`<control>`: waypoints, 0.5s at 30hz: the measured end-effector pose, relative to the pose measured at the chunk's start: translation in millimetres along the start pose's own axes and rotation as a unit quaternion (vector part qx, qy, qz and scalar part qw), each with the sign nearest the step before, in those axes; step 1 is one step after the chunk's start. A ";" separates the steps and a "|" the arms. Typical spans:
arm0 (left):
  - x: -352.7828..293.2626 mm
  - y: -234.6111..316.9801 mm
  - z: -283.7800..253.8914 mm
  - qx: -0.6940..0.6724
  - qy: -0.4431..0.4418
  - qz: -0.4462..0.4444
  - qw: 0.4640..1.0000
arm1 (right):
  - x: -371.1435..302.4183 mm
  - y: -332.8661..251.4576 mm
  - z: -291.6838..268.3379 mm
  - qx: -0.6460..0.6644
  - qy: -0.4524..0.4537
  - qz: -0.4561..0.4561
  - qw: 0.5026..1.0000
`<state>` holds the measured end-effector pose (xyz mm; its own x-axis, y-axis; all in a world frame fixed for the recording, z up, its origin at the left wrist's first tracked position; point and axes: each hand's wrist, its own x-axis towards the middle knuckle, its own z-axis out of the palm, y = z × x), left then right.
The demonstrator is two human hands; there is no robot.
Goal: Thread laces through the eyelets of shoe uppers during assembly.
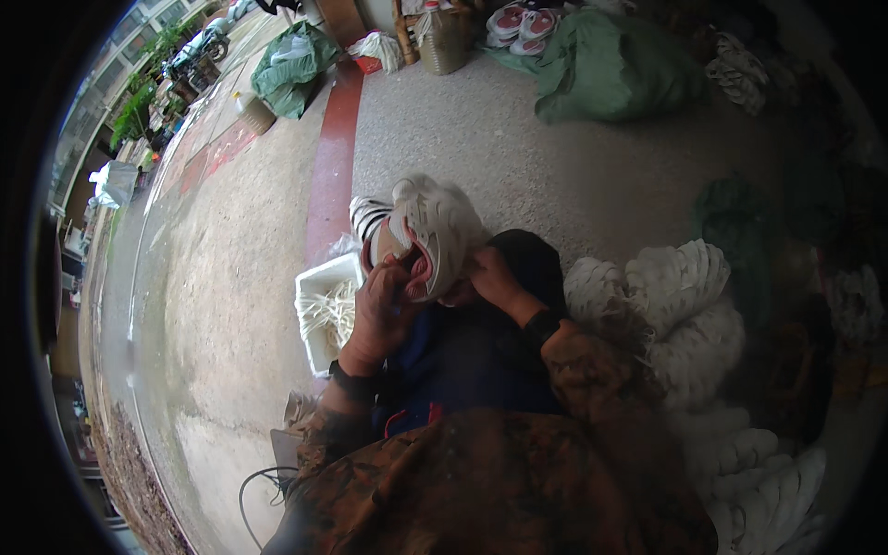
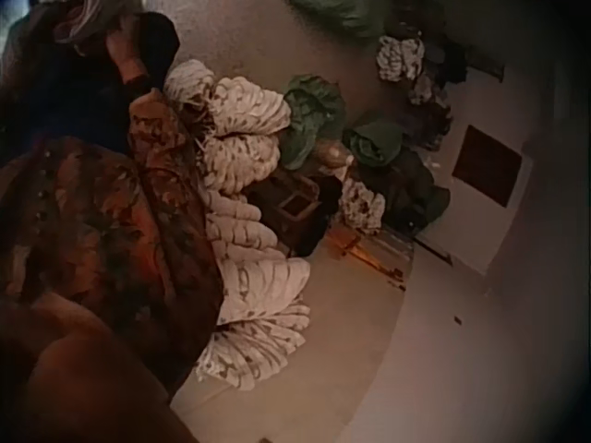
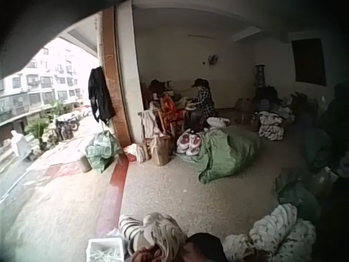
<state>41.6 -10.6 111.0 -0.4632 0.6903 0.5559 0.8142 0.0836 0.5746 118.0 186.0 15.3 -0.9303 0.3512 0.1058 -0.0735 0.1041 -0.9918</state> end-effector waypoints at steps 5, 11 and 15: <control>-10.0 17.7 41.5 0.020 -0.186 0.016 0.982 | 3.2 -23.0 -36.5 -0.029 0.205 -0.036 0.978; -36.6 -22.3 101.0 0.057 -0.292 0.081 0.951 | -8.4 -7.4 21.1 -0.358 0.134 -0.154 0.911; -45.2 -51.6 122.1 0.054 -0.337 0.095 0.935 | -9.2 14.6 11.1 -0.351 0.118 -0.133 0.919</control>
<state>63.3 41.6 -17.1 -0.0092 0.9932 0.1159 0.9066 -0.0407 0.4201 121.4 174.0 -1.0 -0.8031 0.4091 0.4333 0.0392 0.7618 -0.6467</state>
